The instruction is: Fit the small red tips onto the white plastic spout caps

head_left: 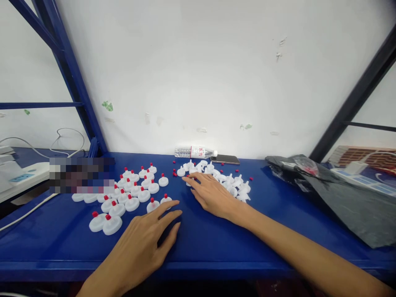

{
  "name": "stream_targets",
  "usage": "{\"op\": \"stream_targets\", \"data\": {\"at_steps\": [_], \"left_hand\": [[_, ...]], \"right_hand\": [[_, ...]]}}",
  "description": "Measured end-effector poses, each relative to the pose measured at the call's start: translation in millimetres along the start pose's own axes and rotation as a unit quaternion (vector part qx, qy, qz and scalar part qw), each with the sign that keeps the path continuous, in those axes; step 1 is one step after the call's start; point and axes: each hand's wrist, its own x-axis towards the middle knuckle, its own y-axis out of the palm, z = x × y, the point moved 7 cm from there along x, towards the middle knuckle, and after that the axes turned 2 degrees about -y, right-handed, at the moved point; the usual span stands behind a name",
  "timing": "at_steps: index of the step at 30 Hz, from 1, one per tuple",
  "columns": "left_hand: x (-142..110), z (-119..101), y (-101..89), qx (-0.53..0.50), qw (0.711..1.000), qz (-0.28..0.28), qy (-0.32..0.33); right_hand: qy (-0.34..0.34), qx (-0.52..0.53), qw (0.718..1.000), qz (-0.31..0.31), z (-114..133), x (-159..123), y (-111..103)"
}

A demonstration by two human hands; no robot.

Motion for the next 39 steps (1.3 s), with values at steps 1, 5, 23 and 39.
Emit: {"op": "stream_targets", "data": {"at_steps": [1, 5, 23, 39], "left_hand": [[-0.4, -0.6, -0.6, -0.008, 1.000, -0.002, 0.004], [-0.7, -2.2, -2.4, -0.033, 0.999, -0.008, 0.010], [-0.1, -1.9, -3.3, -0.042, 0.997, -0.048, 0.048], [1.7, -1.2, 0.0, -0.079, 0.996, -0.019, 0.036]], "right_hand": [[0.004, 0.007, 1.000, -0.004, -1.9, -0.5, -1.0], [0.026, 0.082, 0.996, -0.028, -9.4, -1.7, -6.2], [0.103, 0.469, 0.877, 0.003, 15.7, -5.2, -0.6], [0.154, -0.128, 0.978, 0.059, -27.6, 31.2, 25.4]]}}
